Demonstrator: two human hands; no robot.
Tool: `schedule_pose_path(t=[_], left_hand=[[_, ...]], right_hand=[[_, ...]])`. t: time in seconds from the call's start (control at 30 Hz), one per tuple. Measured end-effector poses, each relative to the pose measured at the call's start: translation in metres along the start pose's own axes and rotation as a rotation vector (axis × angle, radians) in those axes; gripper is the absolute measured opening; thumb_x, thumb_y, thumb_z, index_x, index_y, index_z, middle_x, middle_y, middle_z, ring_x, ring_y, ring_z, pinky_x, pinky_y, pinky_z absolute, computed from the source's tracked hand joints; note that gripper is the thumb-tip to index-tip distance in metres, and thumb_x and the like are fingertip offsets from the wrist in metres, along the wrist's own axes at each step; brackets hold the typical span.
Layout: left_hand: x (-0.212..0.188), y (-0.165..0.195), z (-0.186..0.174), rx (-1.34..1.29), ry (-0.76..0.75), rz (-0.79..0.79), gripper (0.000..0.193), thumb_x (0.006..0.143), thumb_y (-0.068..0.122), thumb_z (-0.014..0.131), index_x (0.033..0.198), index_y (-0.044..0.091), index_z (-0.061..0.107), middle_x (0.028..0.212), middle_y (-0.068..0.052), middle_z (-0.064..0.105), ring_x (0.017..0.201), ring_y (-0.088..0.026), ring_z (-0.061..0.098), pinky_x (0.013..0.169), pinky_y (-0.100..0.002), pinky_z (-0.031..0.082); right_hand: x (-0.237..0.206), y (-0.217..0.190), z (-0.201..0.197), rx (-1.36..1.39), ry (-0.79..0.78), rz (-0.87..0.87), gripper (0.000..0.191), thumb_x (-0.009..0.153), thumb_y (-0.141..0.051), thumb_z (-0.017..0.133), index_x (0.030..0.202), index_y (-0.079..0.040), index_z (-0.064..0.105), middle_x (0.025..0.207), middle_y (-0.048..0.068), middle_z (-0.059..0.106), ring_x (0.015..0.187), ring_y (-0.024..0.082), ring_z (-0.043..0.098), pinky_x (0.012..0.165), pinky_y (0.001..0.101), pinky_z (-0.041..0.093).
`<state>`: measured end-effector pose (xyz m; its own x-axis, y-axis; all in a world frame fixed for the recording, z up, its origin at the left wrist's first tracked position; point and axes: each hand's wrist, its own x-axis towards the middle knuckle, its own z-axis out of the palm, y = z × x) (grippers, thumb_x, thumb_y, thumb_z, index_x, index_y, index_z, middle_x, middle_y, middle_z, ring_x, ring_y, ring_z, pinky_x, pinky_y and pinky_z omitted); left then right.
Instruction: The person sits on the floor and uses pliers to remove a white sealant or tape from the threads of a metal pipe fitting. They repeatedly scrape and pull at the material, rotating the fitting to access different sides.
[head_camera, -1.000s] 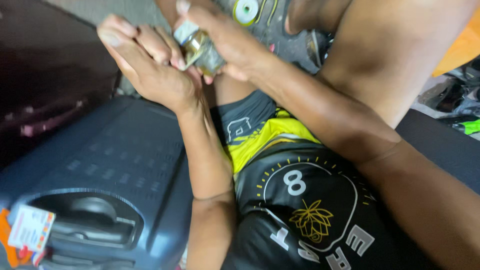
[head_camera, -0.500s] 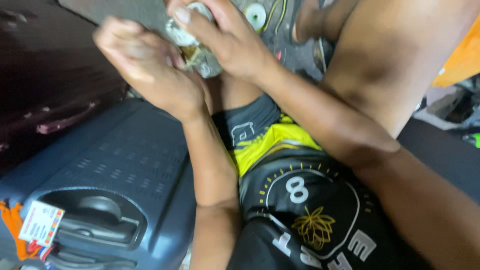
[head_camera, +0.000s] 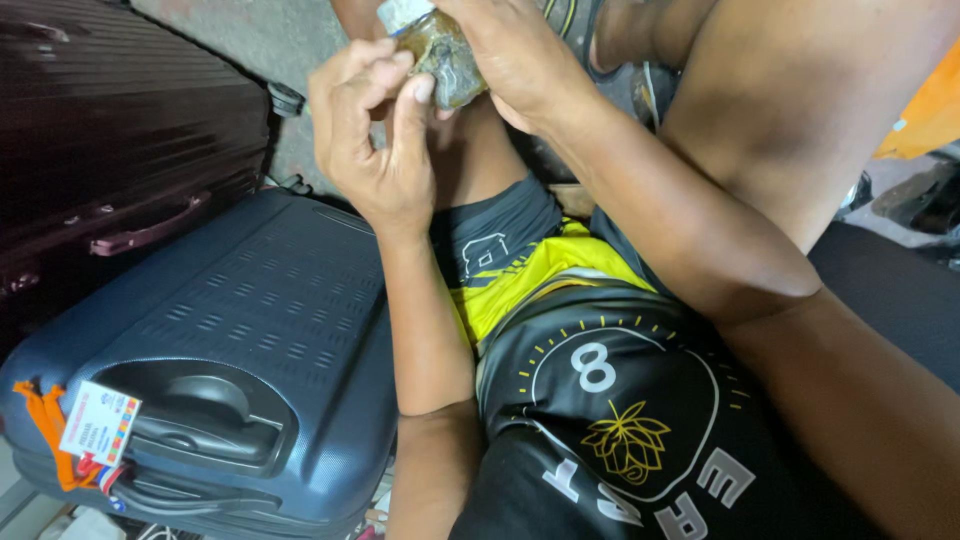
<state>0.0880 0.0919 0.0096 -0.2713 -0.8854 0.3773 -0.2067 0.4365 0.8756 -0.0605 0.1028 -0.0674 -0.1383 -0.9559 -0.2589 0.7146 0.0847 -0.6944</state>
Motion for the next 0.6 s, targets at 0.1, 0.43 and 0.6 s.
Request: schedule_pose_path(t=[0.1,0.43,0.6], left_hand=[[-0.004,-0.001,0.002,0.167,-0.029,0.142,0.010,0.102,0.003,0.073,0.108,0.003,0.065,0.117,-0.012,0.067,0.104,-0.020,0.064,0.094,-0.031,0.052],[-0.021,-0.012,0.023,-0.030,0.128,-0.184,0.011,0.113,0.013,0.049,0.111,0.003,0.053,0.094,-0.008,0.062,0.073,-0.011,0.057,0.066,-0.026,0.049],[-0.032,-0.043,0.026,0.145,0.134,-0.134,0.015,0.116,0.018,0.046,0.112,0.004,0.049,0.093,-0.007,0.052,0.074,-0.013,0.054,0.070,-0.028,0.047]], right_hand=[[-0.002,-0.007,0.005,-0.017,0.012,0.064,0.026,0.103,-0.027,0.059,0.106,-0.003,0.069,0.093,0.008,0.072,0.078,0.018,0.072,0.056,0.0364,0.057],[0.002,0.004,0.020,-0.174,-0.025,0.076,0.027,0.105,-0.031,0.069,0.098,-0.005,0.066,0.084,0.003,0.061,0.073,0.012,0.060,0.058,0.0291,0.048],[0.006,0.021,0.021,-0.418,0.059,-0.197,0.024,0.101,-0.028,0.077,0.111,-0.007,0.073,0.100,0.001,0.074,0.089,0.006,0.070,0.075,0.0227,0.058]])
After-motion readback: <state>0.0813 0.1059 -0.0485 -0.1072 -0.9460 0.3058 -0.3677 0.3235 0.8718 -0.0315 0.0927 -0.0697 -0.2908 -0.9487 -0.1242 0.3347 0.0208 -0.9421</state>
